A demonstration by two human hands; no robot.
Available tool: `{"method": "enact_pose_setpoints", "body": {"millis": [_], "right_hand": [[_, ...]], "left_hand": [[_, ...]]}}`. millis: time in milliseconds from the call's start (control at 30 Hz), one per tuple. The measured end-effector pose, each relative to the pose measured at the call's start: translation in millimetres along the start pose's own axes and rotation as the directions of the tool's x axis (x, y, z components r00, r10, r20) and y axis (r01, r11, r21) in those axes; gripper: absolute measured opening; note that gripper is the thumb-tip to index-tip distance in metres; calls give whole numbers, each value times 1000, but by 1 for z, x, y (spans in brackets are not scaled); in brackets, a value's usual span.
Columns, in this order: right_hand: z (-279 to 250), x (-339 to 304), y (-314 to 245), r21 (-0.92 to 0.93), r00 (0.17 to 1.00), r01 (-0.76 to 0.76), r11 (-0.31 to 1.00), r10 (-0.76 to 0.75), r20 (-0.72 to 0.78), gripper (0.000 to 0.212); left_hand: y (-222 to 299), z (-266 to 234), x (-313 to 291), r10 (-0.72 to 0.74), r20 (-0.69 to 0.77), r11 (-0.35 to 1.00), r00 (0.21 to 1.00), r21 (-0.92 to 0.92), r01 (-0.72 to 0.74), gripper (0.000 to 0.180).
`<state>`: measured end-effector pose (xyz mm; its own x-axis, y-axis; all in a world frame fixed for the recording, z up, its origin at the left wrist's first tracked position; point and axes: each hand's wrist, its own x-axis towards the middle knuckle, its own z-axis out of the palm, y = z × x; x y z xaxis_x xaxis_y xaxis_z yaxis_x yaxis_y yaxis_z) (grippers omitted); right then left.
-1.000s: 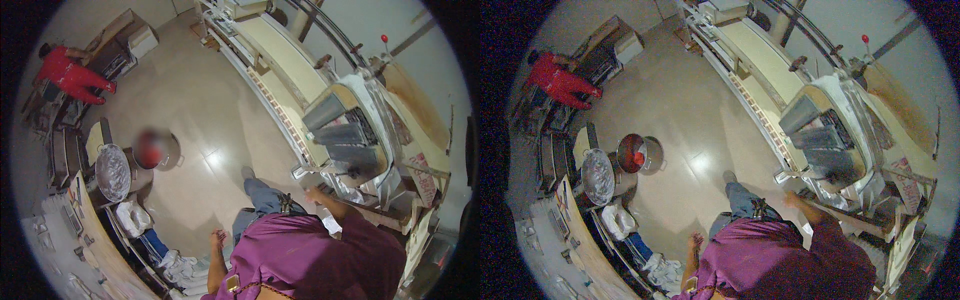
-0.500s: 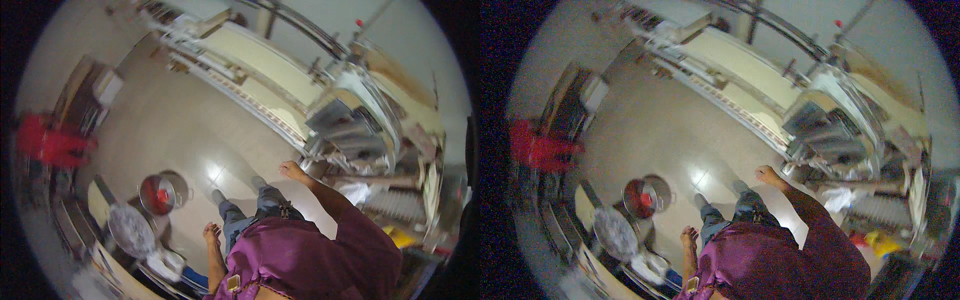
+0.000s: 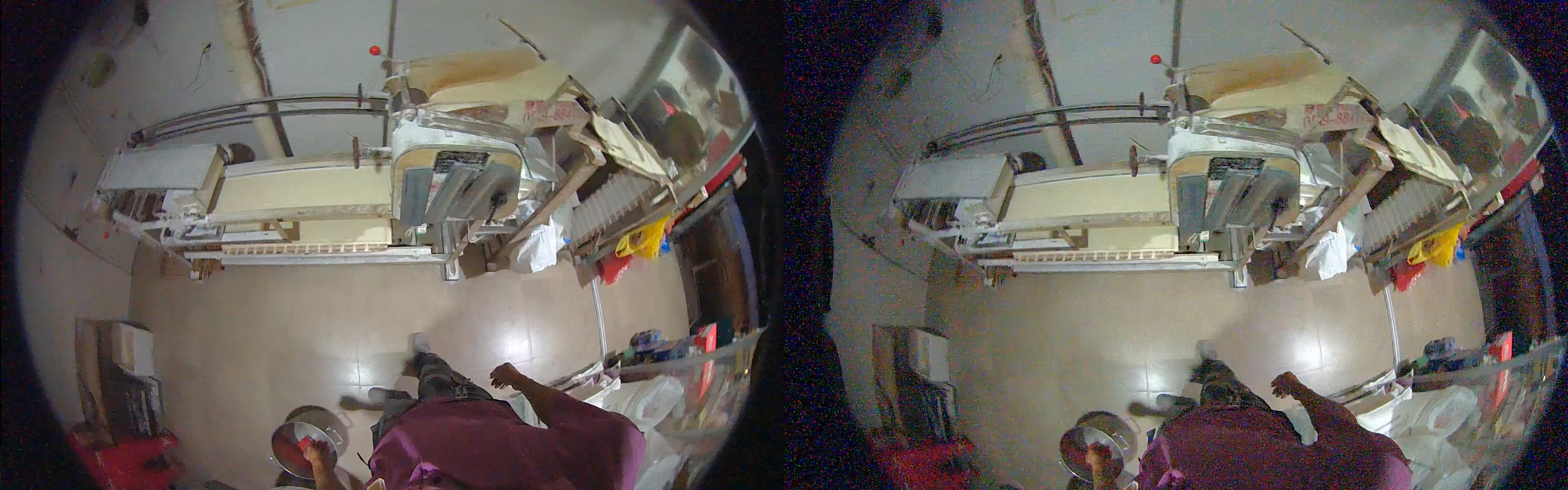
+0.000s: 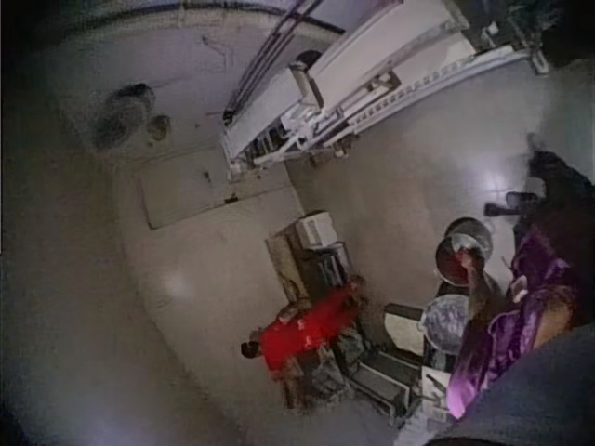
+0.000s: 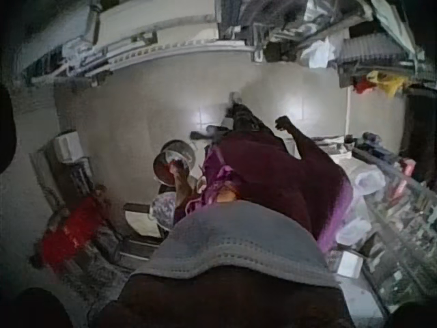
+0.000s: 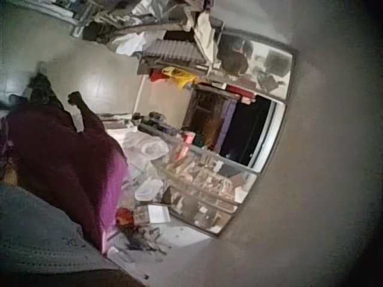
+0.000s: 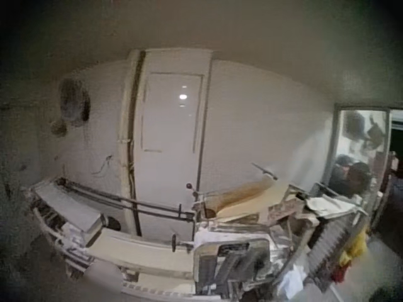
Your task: The person repeatedly folds a large sheet of dough and feeds it through a dough sheeter machine. They walk back and forth between the machine and a wooden rack to retrieve and return the dough. The person also uses a metal scraper to clean the machine's rollers.
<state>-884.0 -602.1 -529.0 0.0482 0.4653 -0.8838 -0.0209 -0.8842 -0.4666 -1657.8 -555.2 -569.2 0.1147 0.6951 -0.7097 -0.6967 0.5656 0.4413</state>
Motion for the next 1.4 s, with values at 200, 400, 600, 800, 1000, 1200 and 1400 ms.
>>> {"method": "enact_pose_setpoints", "body": {"millis": [200, 400, 600, 800, 1000, 1200, 1400], "right_hand": [[12, -11, 18, 16, 995, 104, 994, -104, -3, 29], [-10, -18, -56, -64, 975, 158, 985, -166, -146, 23], [-99, 21, -136, -168, 934, 318, 933, -338, -113, 22], [-257, 6, -352, -384, 543, 674, 632, -775, -323, 21], [-438, -75, -596, -415, -20, 854, 313, -777, -629, 23], [-537, -97, -702, -286, 142, 899, 333, -838, -528, 33], [-565, -112, -720, -816, -212, 481, 320, -861, -462, 27]], "left_hand": [[3, 103, 93, -36, 208, 994, 978, -94, 56, 37], [-47, 223, 141, 25, 118, 879, 993, 471, -78, 38], [-93, 236, 134, -374, -200, 853, 906, 308, 421, 46], [-149, 297, 131, -227, -270, 800, 936, 497, 337, 40], [-136, 374, 184, -194, -241, 758, 951, 579, 301, 39], [-89, 441, 272, -133, -96, 795, 986, 584, 164, 37], [-68, 590, 313, -3, -45, 778, 999, 627, 31, 37]]}}
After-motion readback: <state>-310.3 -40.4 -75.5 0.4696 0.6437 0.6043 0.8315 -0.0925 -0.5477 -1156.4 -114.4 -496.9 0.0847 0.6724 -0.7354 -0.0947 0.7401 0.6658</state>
